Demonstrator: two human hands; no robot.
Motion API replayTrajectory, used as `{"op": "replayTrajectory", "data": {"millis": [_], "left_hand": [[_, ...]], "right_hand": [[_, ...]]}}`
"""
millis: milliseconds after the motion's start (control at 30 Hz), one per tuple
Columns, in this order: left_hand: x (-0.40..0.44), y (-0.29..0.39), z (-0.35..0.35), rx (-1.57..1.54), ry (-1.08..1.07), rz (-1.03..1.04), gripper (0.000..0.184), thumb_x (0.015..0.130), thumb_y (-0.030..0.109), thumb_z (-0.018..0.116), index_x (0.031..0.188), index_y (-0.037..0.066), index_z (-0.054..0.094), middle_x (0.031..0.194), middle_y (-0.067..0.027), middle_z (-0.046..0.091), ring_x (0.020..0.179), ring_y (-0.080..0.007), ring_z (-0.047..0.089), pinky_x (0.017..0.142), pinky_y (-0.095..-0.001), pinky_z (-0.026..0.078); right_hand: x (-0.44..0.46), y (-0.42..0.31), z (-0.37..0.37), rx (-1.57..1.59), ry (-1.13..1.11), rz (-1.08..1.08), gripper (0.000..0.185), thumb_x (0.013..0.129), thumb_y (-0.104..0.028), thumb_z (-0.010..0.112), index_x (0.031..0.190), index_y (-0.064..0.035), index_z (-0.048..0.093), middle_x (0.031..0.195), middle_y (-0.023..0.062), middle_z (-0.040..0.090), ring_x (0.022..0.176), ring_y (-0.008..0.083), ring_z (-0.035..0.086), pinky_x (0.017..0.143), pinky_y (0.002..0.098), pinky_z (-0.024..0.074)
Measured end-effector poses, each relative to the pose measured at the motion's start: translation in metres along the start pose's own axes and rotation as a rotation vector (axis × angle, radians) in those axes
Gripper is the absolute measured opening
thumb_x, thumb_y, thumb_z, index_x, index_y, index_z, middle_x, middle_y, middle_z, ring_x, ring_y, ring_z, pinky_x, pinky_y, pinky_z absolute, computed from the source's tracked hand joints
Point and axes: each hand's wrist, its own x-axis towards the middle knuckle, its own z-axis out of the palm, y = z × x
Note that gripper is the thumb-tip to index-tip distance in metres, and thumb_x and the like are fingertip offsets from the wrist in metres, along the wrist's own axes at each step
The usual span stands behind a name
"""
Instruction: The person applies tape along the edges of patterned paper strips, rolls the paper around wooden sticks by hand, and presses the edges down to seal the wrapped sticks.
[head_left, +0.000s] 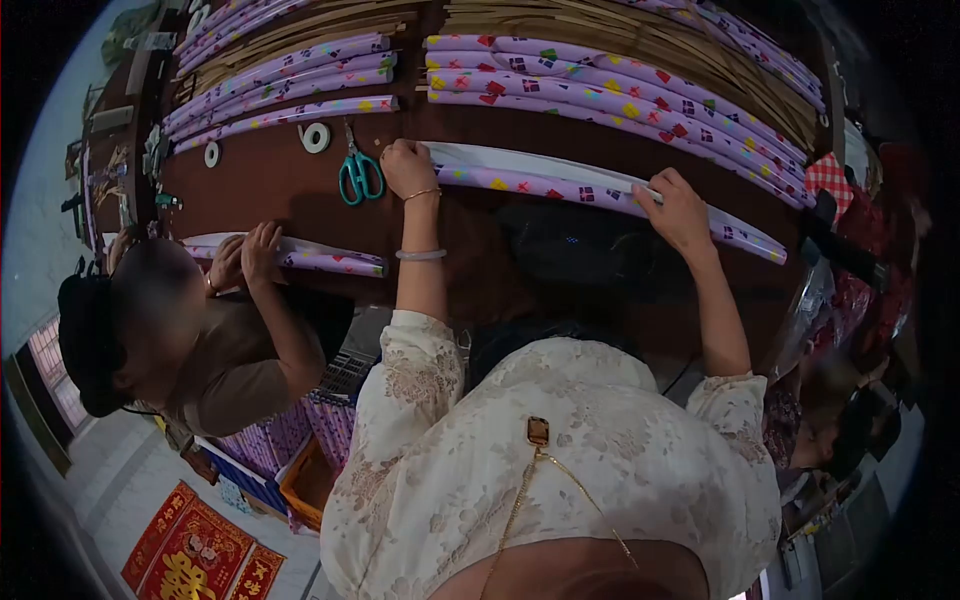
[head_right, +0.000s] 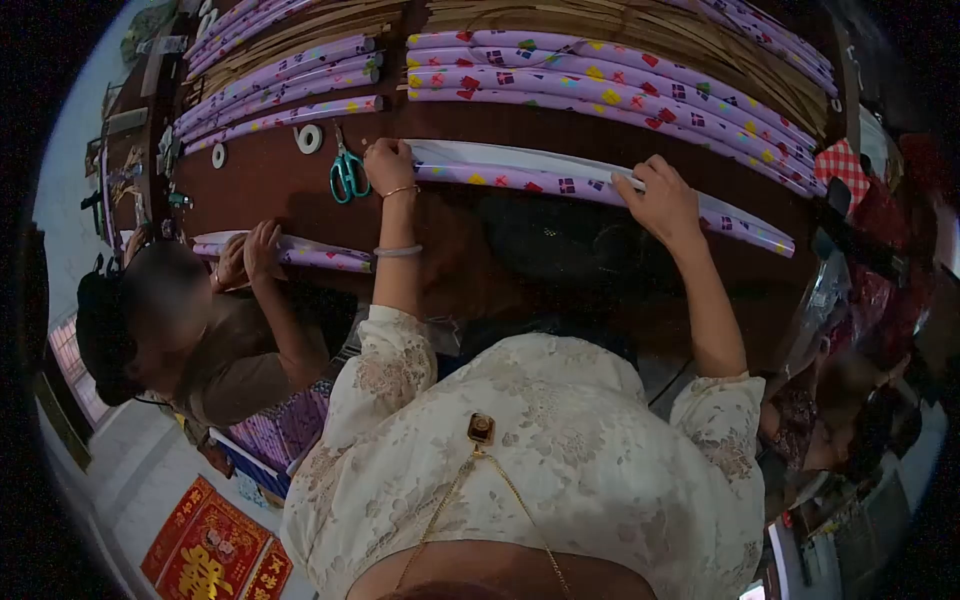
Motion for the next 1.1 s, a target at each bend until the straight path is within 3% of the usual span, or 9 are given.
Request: {"op": "replayTrajectory", "data": {"millis": [233, 433, 533, 900, 1100], "left_hand": [[0.0, -0.003, 0.002, 0.032, -0.021, -0.005, 0.012, 0.067, 0.014, 0.062, 0.067, 0.002, 0.062, 0.072, -0.0152, 0.058, 0.071, -0.0314, 0.056, 0.067, -0.0404, 0.045], [0.0, 0.001, 0.002, 0.081, 0.006, -0.002, 0.011, 0.068, 0.014, 0.061, 0.067, 0.003, 0.062, 0.071, -0.0156, 0.058, 0.07, -0.0314, 0.056, 0.066, -0.0401, 0.045], [0.001, 0.0, 0.002, 0.066, -0.01, -0.003, 0.011, 0.067, 0.014, 0.061, 0.066, 0.003, 0.062, 0.072, -0.0163, 0.059, 0.07, -0.0319, 0.056, 0.066, -0.0406, 0.045], [0.001, 0.003, -0.002, 0.056, -0.041, -0.033, 0.012, 0.066, 0.014, 0.062, 0.067, 0.002, 0.062, 0.072, -0.0171, 0.059, 0.071, -0.032, 0.057, 0.067, -0.0402, 0.046], [0.004, -0.005, 0.006, 0.057, -0.056, -0.03, 0.018, 0.069, 0.019, 0.061, 0.073, 0.002, 0.064, 0.075, -0.0196, 0.061, 0.072, -0.0334, 0.059, 0.067, -0.0417, 0.047]], "right_hand": [[-0.013, 0.039, -0.022, 0.071, -0.064, 0.107, 0.039, 0.084, -0.039, 0.046, 0.077, -0.0019, 0.057, 0.081, 0.0094, 0.052, 0.075, 0.0281, 0.054, 0.065, 0.0367, 0.0418], [-0.021, 0.07, -0.023, 0.351, -0.133, 0.149, 0.037, 0.084, -0.036, 0.047, 0.075, -0.0007, 0.054, 0.08, 0.0117, 0.052, 0.075, 0.0284, 0.052, 0.067, 0.0359, 0.0398], [-0.024, 0.063, -0.027, 0.196, -0.119, 0.13, 0.027, 0.082, -0.026, 0.051, 0.083, 0.0016, 0.054, 0.083, 0.0128, 0.052, 0.077, 0.0262, 0.053, 0.069, 0.0338, 0.0402], [-0.033, 0.059, 0.001, -0.07, 0.25, 0.265, 0.042, 0.071, -0.034, 0.065, 0.085, 0.0044, 0.056, 0.098, 0.0141, 0.051, 0.09, 0.0296, 0.05, 0.078, 0.0366, 0.0407], [-0.029, 0.041, 0.004, -0.116, 0.259, 0.433, 0.043, 0.069, -0.037, 0.065, 0.084, 0.0025, 0.057, 0.103, 0.0135, 0.047, 0.097, 0.0326, 0.044, 0.082, 0.0414, 0.0405]]}}
